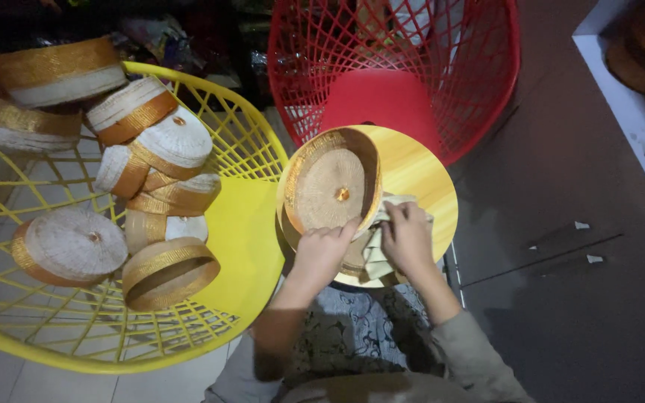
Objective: Cleaning traditional gold-banded hats with a cloth.
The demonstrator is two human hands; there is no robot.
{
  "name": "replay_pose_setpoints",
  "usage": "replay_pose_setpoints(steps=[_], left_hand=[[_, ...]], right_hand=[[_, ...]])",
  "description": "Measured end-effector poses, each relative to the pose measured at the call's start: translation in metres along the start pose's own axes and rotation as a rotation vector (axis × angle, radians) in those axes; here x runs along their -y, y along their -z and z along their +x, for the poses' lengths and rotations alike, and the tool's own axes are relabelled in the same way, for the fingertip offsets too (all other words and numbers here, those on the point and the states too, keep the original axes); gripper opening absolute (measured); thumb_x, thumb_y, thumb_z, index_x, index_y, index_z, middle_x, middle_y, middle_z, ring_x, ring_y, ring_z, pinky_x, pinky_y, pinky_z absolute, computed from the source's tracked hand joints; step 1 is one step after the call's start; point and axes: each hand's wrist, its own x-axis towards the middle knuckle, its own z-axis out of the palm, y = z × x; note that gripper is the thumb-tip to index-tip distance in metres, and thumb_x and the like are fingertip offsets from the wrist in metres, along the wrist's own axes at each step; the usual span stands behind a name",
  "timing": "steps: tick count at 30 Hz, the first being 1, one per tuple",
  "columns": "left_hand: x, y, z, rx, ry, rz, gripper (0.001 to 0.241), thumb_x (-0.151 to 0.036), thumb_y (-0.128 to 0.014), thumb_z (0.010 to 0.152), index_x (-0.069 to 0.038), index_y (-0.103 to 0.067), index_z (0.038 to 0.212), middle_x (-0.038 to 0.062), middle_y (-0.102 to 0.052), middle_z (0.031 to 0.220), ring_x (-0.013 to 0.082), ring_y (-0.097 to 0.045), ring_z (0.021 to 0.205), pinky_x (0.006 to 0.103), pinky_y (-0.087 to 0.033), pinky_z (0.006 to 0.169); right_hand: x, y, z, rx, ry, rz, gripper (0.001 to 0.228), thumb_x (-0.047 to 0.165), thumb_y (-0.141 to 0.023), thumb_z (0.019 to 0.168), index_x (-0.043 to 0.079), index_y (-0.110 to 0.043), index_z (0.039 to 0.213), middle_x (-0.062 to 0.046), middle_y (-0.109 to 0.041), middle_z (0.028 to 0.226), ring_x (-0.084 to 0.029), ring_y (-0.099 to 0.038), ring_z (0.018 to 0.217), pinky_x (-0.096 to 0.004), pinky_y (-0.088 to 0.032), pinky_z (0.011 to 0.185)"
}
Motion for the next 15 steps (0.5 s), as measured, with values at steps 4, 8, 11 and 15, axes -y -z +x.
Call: replay_pose_setpoints(steps=[4, 8, 11, 15], left_hand=[[0.004, 0.014, 0.007, -0.097, 0.010, -0.090, 0.053, -0.006, -0.063, 0.083, -0.009, -0.060, 0.135, 0.012, -0.073, 0.082, 0.0303, -0.072, 0.075, 0.0433, -0.055, 0.068], [-0.004, 0.021, 0.019, -0.091, 0.183, -0.393, 0.042, -0.014, -0.067, 0.095, -0.003, -0.057, 0.135, 0.021, -0.071, 0.082, 0.0380, -0.072, 0.074, 0.0480, -0.055, 0.065], [-0.021, 0.014, 0.019, -0.126, 0.199, -0.507, 0.054, -0.015, -0.065, 0.091, -0.003, -0.053, 0.142, 0.025, -0.070, 0.084, 0.0428, -0.071, 0.076, 0.0504, -0.055, 0.067], [-0.042, 0.020, 0.022, -0.088, 0.167, -0.747, 0.060, -0.015, -0.059, 0.095, -0.005, -0.043, 0.152, 0.027, -0.070, 0.092, 0.0430, -0.072, 0.081, 0.0488, -0.057, 0.070]], right_hand=[[0.005, 0.043, 0.002, -0.113, -0.113, 0.142, 0.044, 0.015, -0.070, 0.091, 0.006, -0.065, 0.133, -0.020, -0.058, 0.114, -0.036, -0.059, 0.105, -0.046, -0.051, 0.091], [0.034, 0.088, -0.005, -0.288, -0.004, 0.312, 0.054, 0.005, -0.066, 0.089, 0.008, -0.061, 0.143, -0.019, -0.054, 0.115, -0.033, -0.058, 0.103, -0.040, -0.050, 0.090], [0.056, 0.088, -0.015, -0.292, 0.113, 0.306, 0.055, -0.001, -0.067, 0.083, 0.013, -0.066, 0.137, -0.016, -0.052, 0.111, -0.030, -0.057, 0.100, -0.038, -0.050, 0.089], [0.043, 0.078, -0.009, -0.334, 0.112, 0.262, 0.060, -0.006, -0.066, 0.081, 0.017, -0.070, 0.136, -0.014, -0.051, 0.108, -0.029, -0.055, 0.100, -0.038, -0.050, 0.089]])
